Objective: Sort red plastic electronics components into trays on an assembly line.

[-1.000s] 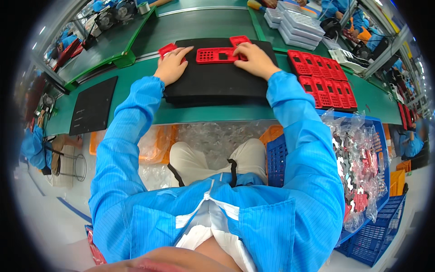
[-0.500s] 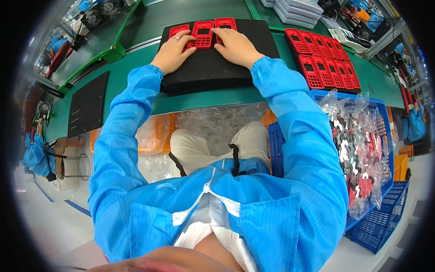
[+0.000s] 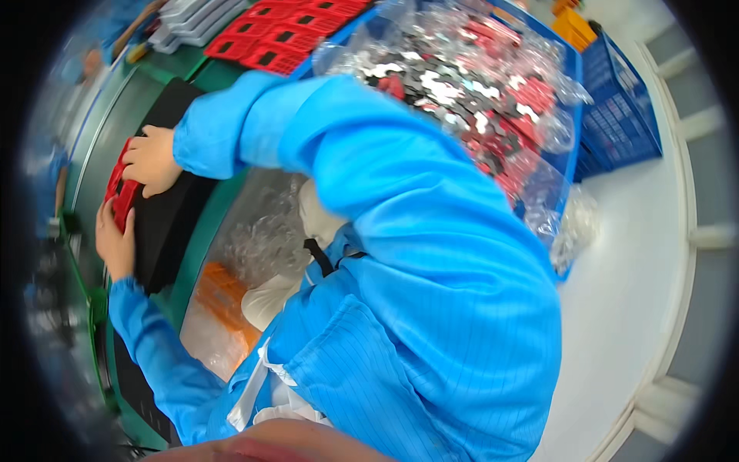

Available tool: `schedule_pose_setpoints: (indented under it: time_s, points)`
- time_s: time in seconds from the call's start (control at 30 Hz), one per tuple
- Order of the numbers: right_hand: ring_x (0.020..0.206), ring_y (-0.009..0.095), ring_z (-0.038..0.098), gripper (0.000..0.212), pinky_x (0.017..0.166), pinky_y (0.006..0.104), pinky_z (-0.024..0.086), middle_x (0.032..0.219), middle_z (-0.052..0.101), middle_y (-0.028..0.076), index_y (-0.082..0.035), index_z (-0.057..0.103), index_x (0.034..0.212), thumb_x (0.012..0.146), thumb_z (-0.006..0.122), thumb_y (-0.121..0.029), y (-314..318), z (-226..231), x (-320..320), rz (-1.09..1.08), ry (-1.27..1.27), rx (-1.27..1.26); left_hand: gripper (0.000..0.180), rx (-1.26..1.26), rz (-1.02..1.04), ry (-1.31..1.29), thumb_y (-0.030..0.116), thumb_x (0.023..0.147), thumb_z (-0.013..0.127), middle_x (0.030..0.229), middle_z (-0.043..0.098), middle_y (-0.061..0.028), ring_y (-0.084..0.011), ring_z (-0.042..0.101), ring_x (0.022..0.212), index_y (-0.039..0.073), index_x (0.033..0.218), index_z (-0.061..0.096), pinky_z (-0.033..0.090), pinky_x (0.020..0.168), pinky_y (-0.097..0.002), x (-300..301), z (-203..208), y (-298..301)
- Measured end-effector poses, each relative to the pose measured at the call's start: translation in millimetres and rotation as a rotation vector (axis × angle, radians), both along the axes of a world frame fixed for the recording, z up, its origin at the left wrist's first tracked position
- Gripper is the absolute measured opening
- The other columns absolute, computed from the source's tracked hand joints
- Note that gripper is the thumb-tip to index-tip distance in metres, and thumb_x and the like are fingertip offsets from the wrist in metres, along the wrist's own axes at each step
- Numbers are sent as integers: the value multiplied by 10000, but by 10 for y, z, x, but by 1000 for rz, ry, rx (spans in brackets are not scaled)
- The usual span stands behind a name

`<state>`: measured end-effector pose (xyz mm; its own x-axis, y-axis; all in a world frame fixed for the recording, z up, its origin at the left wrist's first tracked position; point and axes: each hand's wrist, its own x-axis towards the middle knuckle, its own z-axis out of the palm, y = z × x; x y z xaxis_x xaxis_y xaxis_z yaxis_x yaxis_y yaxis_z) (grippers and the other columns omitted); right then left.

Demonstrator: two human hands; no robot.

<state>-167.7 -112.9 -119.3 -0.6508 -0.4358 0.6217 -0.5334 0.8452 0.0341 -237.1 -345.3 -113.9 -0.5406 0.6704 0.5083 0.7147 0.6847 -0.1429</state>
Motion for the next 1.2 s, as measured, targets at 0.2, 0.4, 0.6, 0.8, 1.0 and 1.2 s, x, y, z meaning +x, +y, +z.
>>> schedule_pose_setpoints:
  time_s: [0.2,0.4,0.6,0.8,1.0,1.2]
  points:
    - [979,297,594,355,833,390,473,1050,622,153,-55,584,1119,859,537,-293,1888,1231,1727,-494,-447,77,458,288,-423,-434,90,796,543,1334,430,-171,-325,397,1244,8,1240,468,254,1057,-402,1525,388,440]
    - [761,330,621,273,709,401,485,790,637,196,-6,646,886,816,555,-254,5321,449,4316,-1413,-453,33,440,440,-571,-855,49,733,592,1301,442,-178,-310,443,1193,9,1165,519,341,995,-385,1995,-134,730]
    - [1088,340,528,445,922,427,429,1205,539,176,-92,512,1227,823,559,-274,5238,-663,3724,-1479,-534,47,381,403,-392,-922,12,749,580,1210,523,-166,-293,501,1125,13,1129,546,376,963,-359,2247,-288,1088]
    - [1238,346,398,617,1003,474,364,1348,428,134,-110,437,1297,798,594,-436,5700,-1009,3691,-1816,-537,-6,315,441,-214,-1019,96,875,510,1222,524,-131,-246,519,1112,19,1181,519,367,999,-352,2309,-445,1045]
    - [1213,322,435,646,958,494,389,1301,487,104,-136,474,1277,763,620,-499,6348,-1379,3928,-1951,-505,-177,278,491,29,-1180,73,893,495,1162,556,-118,-221,539,1070,9,1163,519,390,965,-338,2357,-511,1123]
    - [1151,322,515,653,928,446,434,1250,537,145,-100,497,1236,729,675,-471,6220,-1038,3841,-1936,-618,-182,266,369,25,-1190,20,866,507,1110,580,-137,-226,574,1038,-26,1127,525,426,914,-319,2241,-446,1299]
